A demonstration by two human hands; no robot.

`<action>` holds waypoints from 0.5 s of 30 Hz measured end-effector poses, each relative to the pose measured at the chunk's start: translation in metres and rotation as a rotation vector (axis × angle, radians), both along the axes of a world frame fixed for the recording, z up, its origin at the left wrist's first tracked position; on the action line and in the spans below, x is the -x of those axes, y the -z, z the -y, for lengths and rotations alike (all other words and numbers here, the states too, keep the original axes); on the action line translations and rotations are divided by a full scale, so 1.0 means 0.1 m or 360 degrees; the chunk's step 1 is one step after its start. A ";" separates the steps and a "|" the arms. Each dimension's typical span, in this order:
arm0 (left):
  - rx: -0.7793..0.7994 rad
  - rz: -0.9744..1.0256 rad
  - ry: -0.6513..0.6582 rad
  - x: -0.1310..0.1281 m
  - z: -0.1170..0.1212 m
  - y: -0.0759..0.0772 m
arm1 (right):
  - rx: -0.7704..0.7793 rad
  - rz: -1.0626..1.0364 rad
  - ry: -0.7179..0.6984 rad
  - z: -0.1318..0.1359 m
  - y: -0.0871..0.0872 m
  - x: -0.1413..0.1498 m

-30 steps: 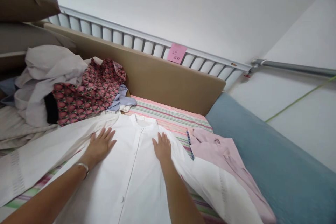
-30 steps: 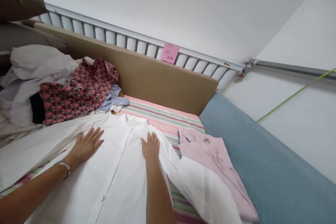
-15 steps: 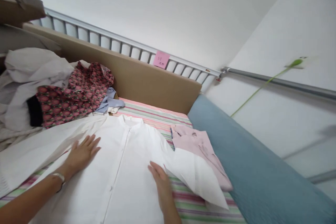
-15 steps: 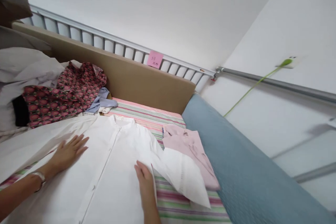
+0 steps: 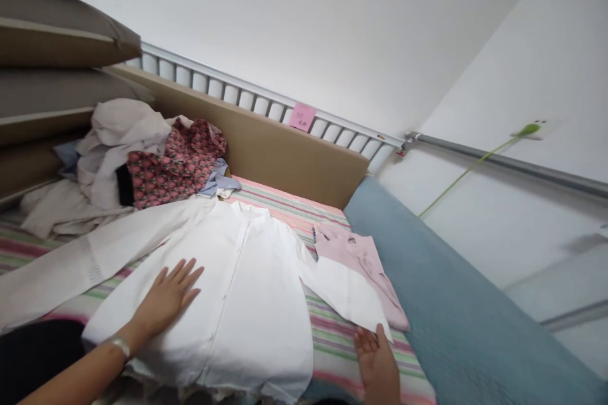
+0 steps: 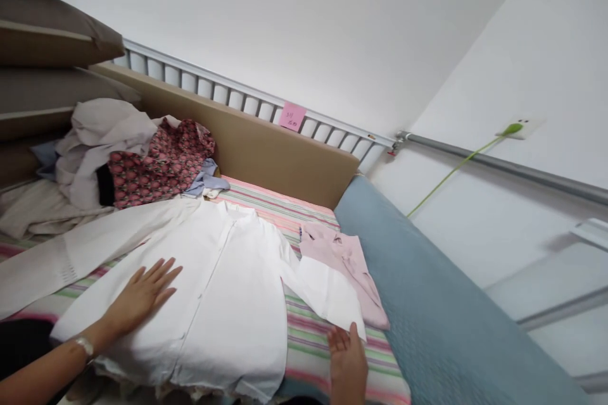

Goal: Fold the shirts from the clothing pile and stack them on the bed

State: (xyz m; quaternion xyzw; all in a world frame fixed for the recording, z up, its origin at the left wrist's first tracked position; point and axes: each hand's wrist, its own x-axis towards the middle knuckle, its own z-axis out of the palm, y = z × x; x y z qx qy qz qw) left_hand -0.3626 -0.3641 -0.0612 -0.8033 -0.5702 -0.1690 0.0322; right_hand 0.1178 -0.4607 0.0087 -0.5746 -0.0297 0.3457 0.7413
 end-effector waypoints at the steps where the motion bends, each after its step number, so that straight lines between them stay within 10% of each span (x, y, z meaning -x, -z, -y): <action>1: -0.0012 0.0007 0.0001 0.00 0.00 -0.01 | -0.0015 0.0041 0.0025 -0.03 -0.06 0.03; 8: -0.0042 0.0038 -0.0002 -0.02 0.03 0.01 | 0.0228 0.1105 -0.0154 -0.44 -0.71 0.88; 15: -0.0031 0.0074 0.0003 -0.02 0.02 0.01 | 0.0144 0.2327 -0.1256 -1.01 -0.74 2.74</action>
